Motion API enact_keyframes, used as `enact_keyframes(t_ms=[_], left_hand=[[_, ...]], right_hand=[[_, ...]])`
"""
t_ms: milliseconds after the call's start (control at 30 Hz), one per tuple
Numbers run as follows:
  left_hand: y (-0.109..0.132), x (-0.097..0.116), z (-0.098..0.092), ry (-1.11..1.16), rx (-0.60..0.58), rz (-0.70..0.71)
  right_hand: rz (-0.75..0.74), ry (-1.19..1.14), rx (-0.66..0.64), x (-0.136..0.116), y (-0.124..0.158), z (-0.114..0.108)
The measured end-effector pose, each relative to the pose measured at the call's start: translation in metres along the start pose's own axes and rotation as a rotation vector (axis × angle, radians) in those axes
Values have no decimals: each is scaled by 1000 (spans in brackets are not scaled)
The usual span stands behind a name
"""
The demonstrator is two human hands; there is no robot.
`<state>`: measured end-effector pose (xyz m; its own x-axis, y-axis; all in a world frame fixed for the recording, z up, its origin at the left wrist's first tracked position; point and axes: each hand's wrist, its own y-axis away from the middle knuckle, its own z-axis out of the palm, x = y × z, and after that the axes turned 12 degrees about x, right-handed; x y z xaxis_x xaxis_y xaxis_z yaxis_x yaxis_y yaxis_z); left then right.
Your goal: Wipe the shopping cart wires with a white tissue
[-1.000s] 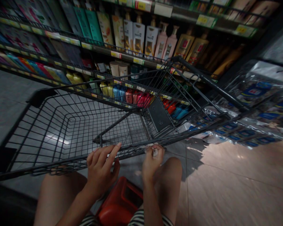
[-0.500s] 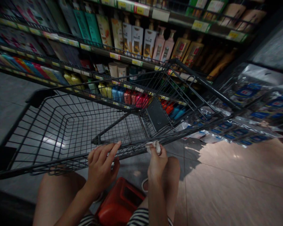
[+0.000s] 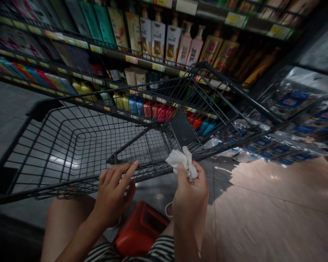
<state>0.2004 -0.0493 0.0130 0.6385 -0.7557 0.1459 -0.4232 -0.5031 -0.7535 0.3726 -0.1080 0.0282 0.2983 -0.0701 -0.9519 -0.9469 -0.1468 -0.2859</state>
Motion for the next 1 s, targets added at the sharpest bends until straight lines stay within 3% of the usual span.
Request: enact_keyframes(t_ms=[67,167,300,533,700,767,867,1000], left_hand=[[0,-6,-7,13,-7,-1],[3,-21,-15,-61,73,-22],[5,-38,-19,-37,94,1],[0,-38,-15,-39,147,-18],[2,-40,-14,-58,170,12],[2,-42,-16,-48,158,23],[2,-44,-18,-17,154,26],[2,-45,-18,21,201,5]], right_hand=[[-217,48,67,3,7,3],[-465,49,5,19,23,15],[-583,37,-4,41,44,32],[-577,-34,-64,49,69,41],[-453,-30,-382,68,98,39],[-377,-30,-449,73,102,34],[-337,-18,-416,71,88,17],[-468,37,-246,49,36,-9]])
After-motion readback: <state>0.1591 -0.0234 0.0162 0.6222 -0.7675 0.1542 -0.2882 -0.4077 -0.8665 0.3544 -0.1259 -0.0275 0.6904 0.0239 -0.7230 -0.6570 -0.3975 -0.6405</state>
